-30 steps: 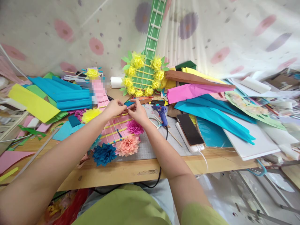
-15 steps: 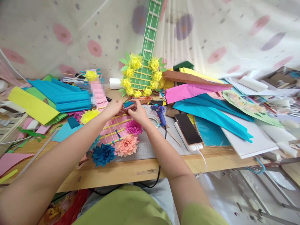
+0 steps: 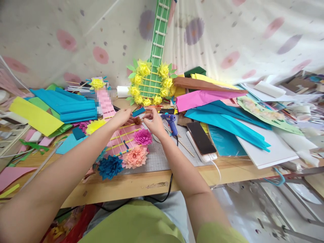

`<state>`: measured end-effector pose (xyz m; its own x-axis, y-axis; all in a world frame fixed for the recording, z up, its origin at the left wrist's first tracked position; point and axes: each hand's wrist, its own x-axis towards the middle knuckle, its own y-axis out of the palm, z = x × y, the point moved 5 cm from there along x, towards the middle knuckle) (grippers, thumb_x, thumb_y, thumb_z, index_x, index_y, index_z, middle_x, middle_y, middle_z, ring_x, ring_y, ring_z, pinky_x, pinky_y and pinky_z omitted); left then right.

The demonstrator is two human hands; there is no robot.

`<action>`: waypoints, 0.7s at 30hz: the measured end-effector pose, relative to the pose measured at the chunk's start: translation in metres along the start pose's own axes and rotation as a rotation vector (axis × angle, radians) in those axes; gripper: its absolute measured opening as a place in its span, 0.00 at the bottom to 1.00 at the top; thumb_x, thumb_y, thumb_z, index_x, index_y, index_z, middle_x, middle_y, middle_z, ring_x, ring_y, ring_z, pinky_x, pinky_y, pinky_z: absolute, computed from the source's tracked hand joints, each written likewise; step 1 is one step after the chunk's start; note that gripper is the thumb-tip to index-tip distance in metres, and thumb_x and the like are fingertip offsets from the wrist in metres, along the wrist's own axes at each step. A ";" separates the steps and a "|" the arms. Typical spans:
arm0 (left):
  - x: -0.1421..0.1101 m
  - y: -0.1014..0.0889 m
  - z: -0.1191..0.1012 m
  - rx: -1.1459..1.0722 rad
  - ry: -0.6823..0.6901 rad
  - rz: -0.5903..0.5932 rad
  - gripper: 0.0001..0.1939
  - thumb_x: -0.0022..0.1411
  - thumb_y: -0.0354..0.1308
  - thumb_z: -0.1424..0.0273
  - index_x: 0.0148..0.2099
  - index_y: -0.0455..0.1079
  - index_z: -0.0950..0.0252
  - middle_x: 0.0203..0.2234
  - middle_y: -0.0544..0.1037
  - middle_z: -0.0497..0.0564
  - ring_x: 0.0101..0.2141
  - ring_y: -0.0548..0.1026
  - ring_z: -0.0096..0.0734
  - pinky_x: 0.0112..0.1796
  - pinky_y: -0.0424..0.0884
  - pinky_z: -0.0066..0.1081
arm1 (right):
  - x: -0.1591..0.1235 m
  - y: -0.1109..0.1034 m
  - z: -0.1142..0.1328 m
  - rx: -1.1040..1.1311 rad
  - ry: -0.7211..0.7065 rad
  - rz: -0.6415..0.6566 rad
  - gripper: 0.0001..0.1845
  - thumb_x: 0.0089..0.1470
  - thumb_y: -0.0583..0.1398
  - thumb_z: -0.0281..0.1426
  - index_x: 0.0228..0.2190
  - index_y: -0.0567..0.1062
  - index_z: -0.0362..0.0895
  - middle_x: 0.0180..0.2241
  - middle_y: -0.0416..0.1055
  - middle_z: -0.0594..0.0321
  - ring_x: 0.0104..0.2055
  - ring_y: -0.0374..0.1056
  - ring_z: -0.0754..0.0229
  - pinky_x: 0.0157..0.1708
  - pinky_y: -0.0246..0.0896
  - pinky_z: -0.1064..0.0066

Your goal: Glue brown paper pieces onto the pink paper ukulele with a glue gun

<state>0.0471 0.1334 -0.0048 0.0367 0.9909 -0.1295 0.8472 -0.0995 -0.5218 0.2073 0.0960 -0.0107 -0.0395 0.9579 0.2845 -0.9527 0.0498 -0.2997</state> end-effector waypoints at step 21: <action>-0.032 -0.063 -0.011 0.037 0.122 -0.166 0.17 0.45 0.58 0.76 0.38 0.60 0.62 0.32 0.76 0.49 0.35 0.77 0.33 0.34 0.71 0.30 | -0.038 -0.101 -0.045 -0.260 -0.108 -0.657 0.21 0.52 0.56 0.45 0.41 0.63 0.44 0.35 0.65 0.58 0.37 0.66 0.58 0.38 0.64 0.63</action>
<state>-0.0013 0.1089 0.0412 -0.0360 0.9974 0.0626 0.8273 0.0649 -0.5580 0.3186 0.0668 -0.0320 0.4752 0.6742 0.5654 -0.6879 0.6853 -0.2390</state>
